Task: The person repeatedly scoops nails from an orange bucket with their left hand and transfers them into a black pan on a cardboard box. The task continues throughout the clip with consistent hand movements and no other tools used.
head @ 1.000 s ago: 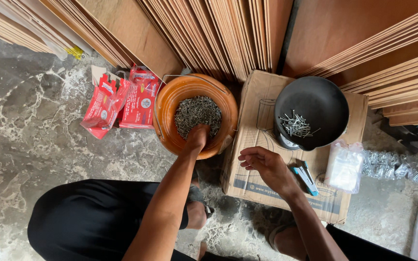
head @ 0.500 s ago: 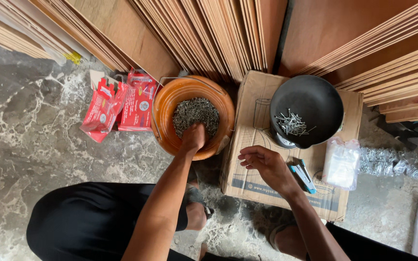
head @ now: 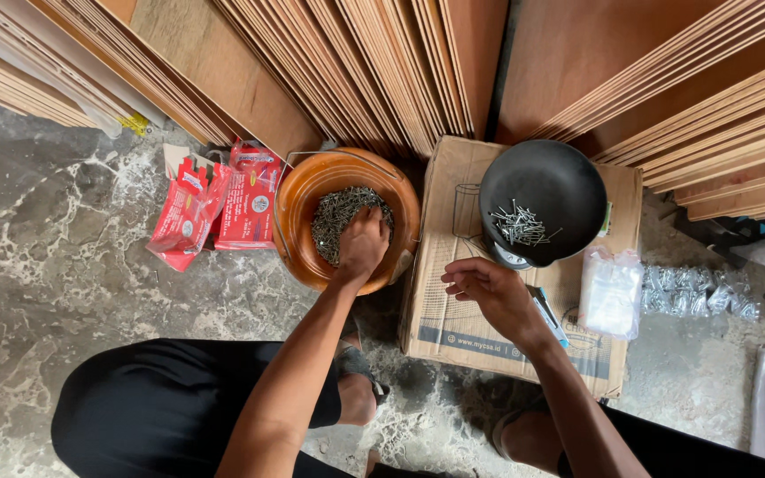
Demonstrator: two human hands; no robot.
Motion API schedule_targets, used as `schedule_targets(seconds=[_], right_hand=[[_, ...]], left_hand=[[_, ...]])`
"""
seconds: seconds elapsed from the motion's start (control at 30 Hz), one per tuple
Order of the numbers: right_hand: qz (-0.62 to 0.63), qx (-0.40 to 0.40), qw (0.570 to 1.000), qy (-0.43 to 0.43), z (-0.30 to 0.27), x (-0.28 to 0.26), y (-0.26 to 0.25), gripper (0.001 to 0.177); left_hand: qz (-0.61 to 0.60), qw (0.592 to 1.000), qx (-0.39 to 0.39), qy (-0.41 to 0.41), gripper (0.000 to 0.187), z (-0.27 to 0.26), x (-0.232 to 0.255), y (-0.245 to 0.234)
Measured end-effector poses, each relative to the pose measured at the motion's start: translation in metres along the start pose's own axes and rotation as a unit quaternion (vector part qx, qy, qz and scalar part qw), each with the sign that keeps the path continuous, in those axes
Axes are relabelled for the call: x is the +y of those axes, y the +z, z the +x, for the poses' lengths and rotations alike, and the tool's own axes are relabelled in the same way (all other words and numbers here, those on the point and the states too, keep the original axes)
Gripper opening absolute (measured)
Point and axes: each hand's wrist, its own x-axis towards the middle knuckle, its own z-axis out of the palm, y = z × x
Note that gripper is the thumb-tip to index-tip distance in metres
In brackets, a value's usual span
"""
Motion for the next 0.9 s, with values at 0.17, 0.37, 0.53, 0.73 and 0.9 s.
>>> schedule_targets(seconds=[0.17, 0.37, 0.53, 0.73, 0.9], right_hand=[[0.007, 0.017, 1.000, -0.016, -0.003, 0.000, -0.002, 0.021], [0.052, 0.103, 0.992, -0.055, -0.002, -0.006, -0.006, 0.024], [0.179, 0.214, 0.956, -0.091, 0.002, -0.012, -0.020, 0.026], [0.316, 0.193, 0.929, -0.020, 0.003, -0.007, -0.042, 0.030], [0.277, 0.253, 0.927, -0.033, 0.001, -0.013, -0.047, 0.032]], left_hand=[[-0.031, 0.997, 0.060, 0.022, 0.010, 0.004, 0.041, -0.036], [-0.085, 0.974, 0.141, 0.155, 0.017, 0.005, 0.111, -0.062], [-0.146, 0.929, 0.166, 0.298, 0.016, -0.002, 0.163, -0.065], [-0.100, 0.907, 0.201, 0.357, 0.006, -0.001, 0.175, -0.080], [-0.149, 0.944, 0.161, 0.247, 0.015, 0.012, 0.145, -0.083]])
